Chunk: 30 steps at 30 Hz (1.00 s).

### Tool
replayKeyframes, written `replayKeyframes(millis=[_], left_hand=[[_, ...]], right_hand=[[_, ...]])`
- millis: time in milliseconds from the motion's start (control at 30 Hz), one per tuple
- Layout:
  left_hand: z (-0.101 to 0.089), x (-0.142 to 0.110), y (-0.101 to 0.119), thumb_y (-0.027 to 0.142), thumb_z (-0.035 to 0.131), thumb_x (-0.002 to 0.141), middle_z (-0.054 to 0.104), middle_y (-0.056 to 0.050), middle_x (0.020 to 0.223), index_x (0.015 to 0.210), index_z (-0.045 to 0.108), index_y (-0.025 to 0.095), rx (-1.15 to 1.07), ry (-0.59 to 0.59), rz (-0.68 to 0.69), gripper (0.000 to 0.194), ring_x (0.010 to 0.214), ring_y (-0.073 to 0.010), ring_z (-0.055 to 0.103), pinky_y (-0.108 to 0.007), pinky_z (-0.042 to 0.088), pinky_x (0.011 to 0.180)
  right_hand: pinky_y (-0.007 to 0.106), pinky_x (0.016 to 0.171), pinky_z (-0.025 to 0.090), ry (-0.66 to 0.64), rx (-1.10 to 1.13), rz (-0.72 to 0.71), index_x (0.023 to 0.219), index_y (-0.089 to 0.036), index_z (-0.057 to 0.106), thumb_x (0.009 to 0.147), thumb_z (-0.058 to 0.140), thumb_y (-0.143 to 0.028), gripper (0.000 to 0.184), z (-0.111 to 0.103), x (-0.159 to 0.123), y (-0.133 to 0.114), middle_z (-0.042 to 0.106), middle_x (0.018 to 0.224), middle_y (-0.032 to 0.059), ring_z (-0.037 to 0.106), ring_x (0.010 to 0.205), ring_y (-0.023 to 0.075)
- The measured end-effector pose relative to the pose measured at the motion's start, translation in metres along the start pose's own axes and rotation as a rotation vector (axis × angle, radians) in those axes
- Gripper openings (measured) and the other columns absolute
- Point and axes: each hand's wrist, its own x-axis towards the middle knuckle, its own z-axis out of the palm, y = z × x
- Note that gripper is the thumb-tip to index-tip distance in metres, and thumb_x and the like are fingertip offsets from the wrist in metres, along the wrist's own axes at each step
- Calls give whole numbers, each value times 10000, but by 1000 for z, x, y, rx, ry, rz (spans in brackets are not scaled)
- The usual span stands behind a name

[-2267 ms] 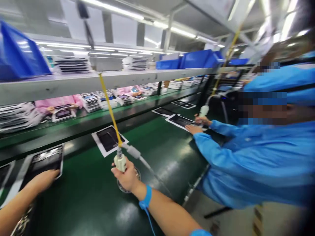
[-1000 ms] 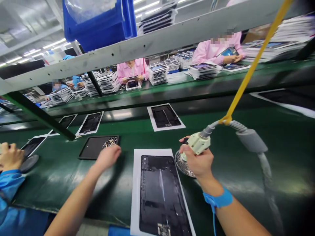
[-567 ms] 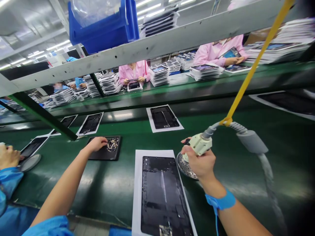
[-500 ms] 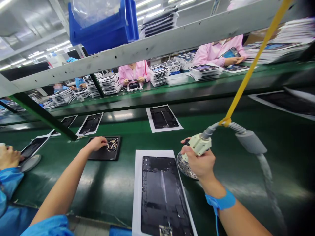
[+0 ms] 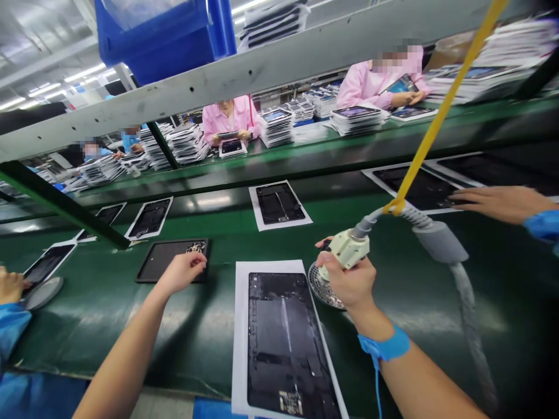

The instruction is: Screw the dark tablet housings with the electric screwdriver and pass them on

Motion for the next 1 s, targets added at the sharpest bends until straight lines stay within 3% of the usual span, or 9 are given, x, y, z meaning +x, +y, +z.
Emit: replayKeyframes(millis=[67, 233, 433, 567, 633, 767, 833, 1000], left_hand=[[12, 2, 5, 352, 538, 855, 732, -12, 738, 829, 716, 212, 47, -61, 13, 229, 673, -185, 660, -262, 476, 647], [16, 15, 8, 297, 486, 948, 767, -46, 810, 844, 757, 208, 242, -59, 60, 304, 753, -204, 696, -279, 482, 716], [44, 44, 30, 273, 504, 999, 779, -80, 1046, 1013, 792, 208, 335, -91, 221, 295, 976, -224, 719, -302, 521, 904], [66, 68, 42, 225, 547, 981, 750, -99, 1110, 1153, 753, 190, 411, -58, 148, 271, 1022, -233, 710, -320, 531, 939], [72, 80, 45, 216, 569, 967, 742, -105, 1081, 1111, 749, 182, 418, -62, 112, 233, 992, -237, 710, -328, 536, 908], [74, 92, 47, 185, 599, 926, 734, -105, 953, 870, 716, 172, 357, -72, 95, 130, 910, -242, 709, -333, 532, 852], [72, 89, 45, 197, 579, 934, 730, -89, 877, 842, 687, 179, 310, -63, 94, 143, 862, -237, 706, -327, 531, 810], [78, 53, 43, 292, 583, 912, 723, -37, 808, 942, 667, 185, -203, -35, 105, 140, 725, -181, 682, -280, 539, 681]], right_hand=[[323, 577, 604, 5, -11, 5, 830, -195, 696, 806, 786, -421, 245, -1, 0, 2, 776, 811, 72, 690, 577, 188], [332, 627, 614, 0, -34, -19, 871, -191, 716, 817, 777, -406, 230, -1, 0, 3, 767, 780, 63, 708, 623, 200], [341, 652, 625, -33, -33, -4, 856, -199, 700, 818, 772, -398, 216, -2, -1, 2, 778, 850, 78, 733, 689, 214], [380, 725, 638, -41, -31, -2, 919, -198, 692, 818, 774, -408, 247, -2, -2, 4, 778, 858, 76, 753, 732, 234], [400, 760, 640, -51, -45, -2, 944, -199, 693, 827, 765, -409, 251, -3, -2, 5, 781, 869, 77, 758, 753, 241], [419, 791, 639, -56, -66, -12, 916, -204, 701, 839, 753, -403, 220, -3, -2, 4, 785, 893, 83, 760, 780, 249], [418, 790, 639, -53, -63, -20, 888, -208, 698, 841, 751, -407, 211, -3, -1, 2, 784, 894, 85, 759, 782, 249], [410, 820, 628, -61, -77, -32, 864, -213, 691, 844, 754, -416, 214, -3, -1, 0, 781, 893, 82, 755, 809, 247]])
